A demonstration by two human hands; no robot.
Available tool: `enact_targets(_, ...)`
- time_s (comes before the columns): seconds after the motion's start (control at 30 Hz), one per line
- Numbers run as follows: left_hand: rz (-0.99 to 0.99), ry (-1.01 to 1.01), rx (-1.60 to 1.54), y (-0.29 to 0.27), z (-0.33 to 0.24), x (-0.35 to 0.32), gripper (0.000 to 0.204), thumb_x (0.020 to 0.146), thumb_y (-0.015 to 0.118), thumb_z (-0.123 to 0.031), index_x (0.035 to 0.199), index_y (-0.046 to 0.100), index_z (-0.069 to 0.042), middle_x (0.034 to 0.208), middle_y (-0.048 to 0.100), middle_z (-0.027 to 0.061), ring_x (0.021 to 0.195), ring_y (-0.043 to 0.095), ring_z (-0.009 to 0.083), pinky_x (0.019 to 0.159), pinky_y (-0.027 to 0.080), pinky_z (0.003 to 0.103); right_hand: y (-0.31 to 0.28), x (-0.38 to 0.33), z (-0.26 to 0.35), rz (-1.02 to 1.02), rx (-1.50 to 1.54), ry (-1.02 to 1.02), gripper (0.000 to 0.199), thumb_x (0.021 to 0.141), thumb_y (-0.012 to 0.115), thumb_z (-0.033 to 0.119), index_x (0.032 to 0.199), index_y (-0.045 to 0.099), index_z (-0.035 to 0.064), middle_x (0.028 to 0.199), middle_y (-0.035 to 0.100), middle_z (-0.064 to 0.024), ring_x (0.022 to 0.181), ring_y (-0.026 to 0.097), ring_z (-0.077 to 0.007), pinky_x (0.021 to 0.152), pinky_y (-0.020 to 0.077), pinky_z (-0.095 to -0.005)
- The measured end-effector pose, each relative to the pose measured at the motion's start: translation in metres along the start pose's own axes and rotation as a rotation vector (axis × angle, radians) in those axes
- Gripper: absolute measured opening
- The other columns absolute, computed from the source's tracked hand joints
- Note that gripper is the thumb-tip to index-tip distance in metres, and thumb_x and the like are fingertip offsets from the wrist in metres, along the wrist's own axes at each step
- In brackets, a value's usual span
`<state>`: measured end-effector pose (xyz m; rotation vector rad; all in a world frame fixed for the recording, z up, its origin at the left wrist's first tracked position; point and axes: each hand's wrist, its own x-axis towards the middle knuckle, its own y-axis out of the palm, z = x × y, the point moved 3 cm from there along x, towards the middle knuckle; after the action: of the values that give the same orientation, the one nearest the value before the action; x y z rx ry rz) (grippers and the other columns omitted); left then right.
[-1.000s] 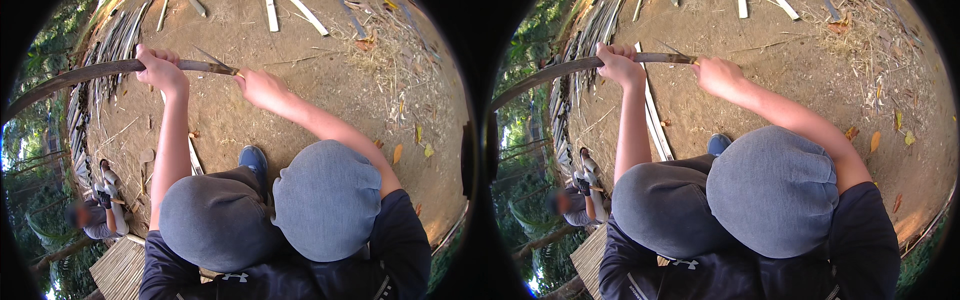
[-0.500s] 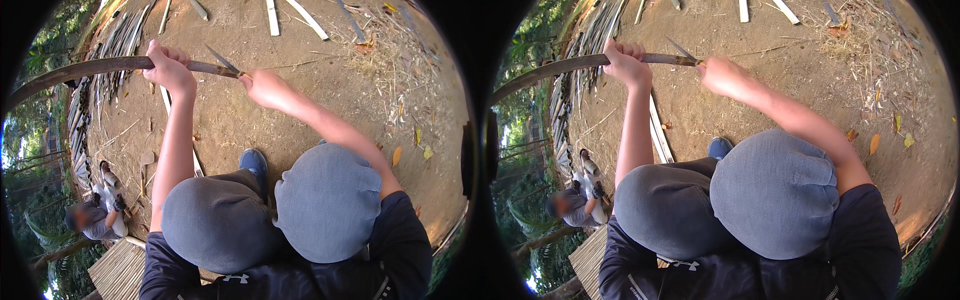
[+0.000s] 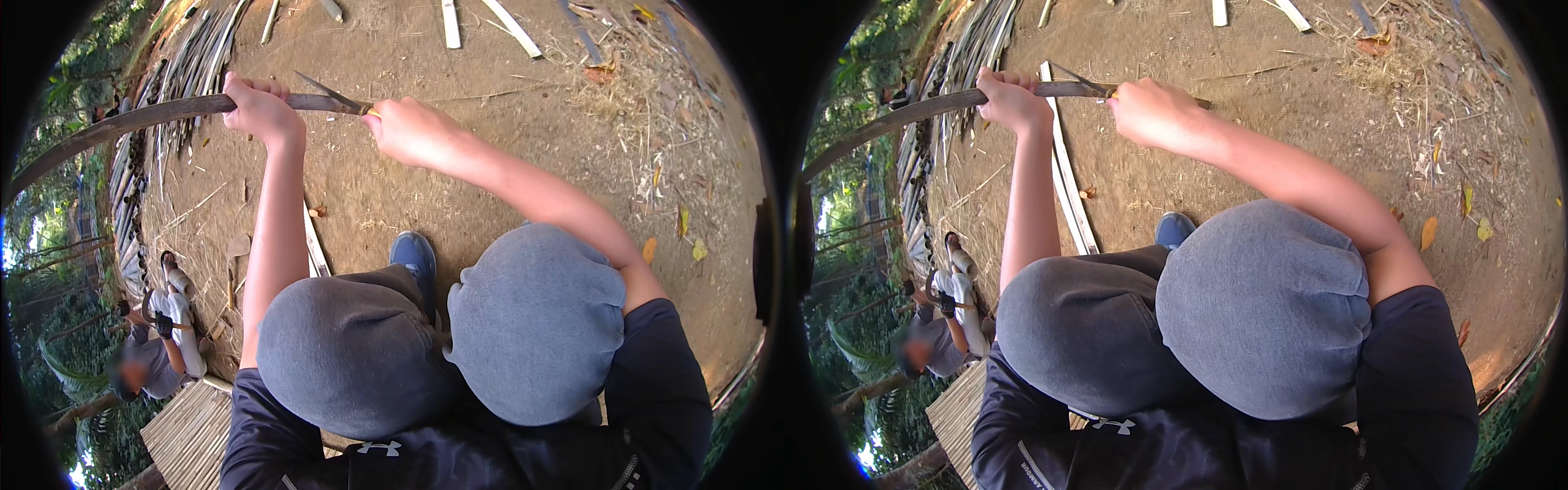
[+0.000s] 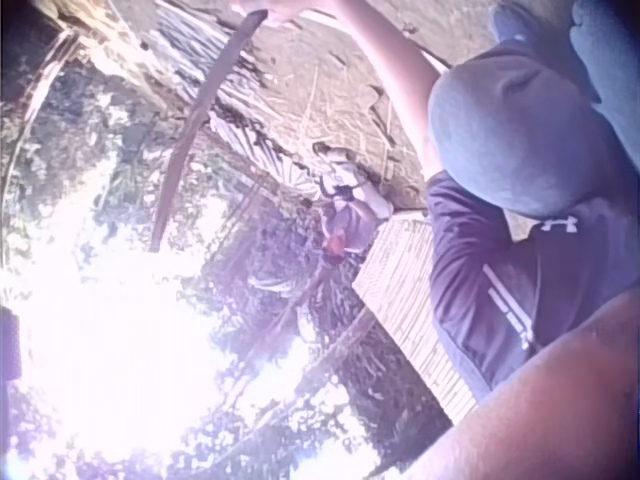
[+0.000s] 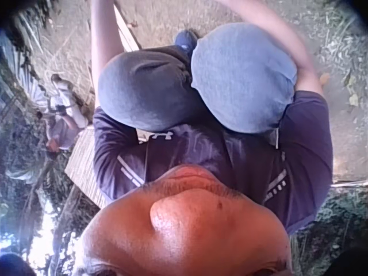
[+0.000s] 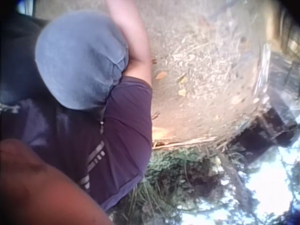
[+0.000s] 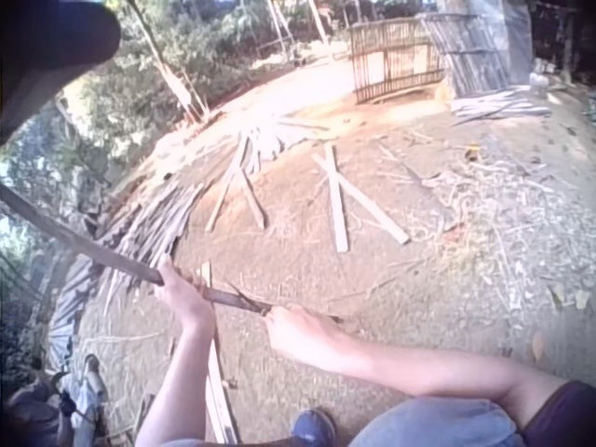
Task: The person shaves a long bamboo strip using a knife, repeatedly scraping the blade along the length of the wood while holding it by hand.
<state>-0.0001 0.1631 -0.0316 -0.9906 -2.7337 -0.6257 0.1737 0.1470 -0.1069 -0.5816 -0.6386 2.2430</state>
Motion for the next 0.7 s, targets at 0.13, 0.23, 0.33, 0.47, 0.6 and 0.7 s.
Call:
enact_targets(0.13,-0.020,0.003,0.012,-0.004,0.000,0.002,0.036,0.098,0.051,-0.020,0.069,0.031,-0.013,0.054,0.031,-0.0033,0.045,0.031,0.0089,0.044,0.028,0.030,0.012,0.012,-0.017,0.040,-0.027,0.045,0.040,0.108,0.036,0.025,0.110,0.062,-0.0044,0.063,0.052,-0.0035,0.043,0.043,-0.0104,0.036,0.0372,-0.0297)
enact_targets(0.23,-0.023,-0.015,0.012,-0.004,0.001,0.004,0.036,0.098,0.051,-0.020,0.068,0.033,-0.013,0.053,0.033,-0.0030,0.044,0.032,0.0091,0.044,0.030,0.030,-0.001,0.005,0.003,0.007,-0.070,-0.033,0.039,0.108,0.037,0.027,0.109,0.063,-0.0029,0.064,0.053,-0.0034,0.046,0.046,-0.0098,0.038,0.0389,-0.0298)
enact_targets(0.33,-0.054,-0.004,0.011,-0.003,0.003,0.002,0.035,0.097,0.050,-0.019,0.068,0.033,-0.013,0.052,0.032,-0.0029,0.043,0.032,0.0093,0.043,0.030,0.030,0.013,0.016,-0.028,0.040,-0.097,0.090,0.040,0.108,0.037,0.027,0.107,0.063,-0.0025,0.065,0.054,-0.0040,0.049,0.048,-0.0102,0.039,0.0402,-0.0306)
enact_targets(0.47,-0.058,-0.006,0.006,-0.010,0.003,0.004,0.034,0.097,0.050,-0.018,0.068,0.033,-0.013,0.052,0.033,-0.0026,0.042,0.031,0.0096,0.042,0.030,0.030,-0.004,0.006,0.003,0.082,-0.127,0.058,0.034,0.106,0.041,0.021,0.111,0.064,-0.0026,0.071,0.056,-0.0059,0.051,0.050,-0.0107,0.042,0.0417,-0.0302)
enact_targets(0.6,-0.115,-0.028,0.019,-0.014,0.003,0.005,0.035,0.096,0.050,-0.018,0.067,0.033,-0.013,0.052,0.033,-0.0028,0.042,0.031,0.0097,0.042,0.030,0.031,0.012,0.022,-0.023,0.154,-0.142,0.174,0.036,0.107,0.039,0.023,0.112,0.062,-0.0040,0.068,0.053,-0.0039,0.049,0.044,-0.0093,0.040,0.0388,-0.0291)
enact_targets(0.7,-0.064,-0.033,-0.014,-0.021,0.002,0.011,0.032,0.096,0.049,-0.017,0.068,0.034,-0.013,0.052,0.033,-0.0025,0.042,0.032,0.0101,0.042,0.031,0.031,0.001,0.019,-0.007,0.189,-0.093,0.136,0.036,0.107,0.040,0.024,0.114,0.061,-0.0043,0.067,0.051,-0.0028,0.048,0.042,-0.0084,0.040,0.0374,-0.0283)
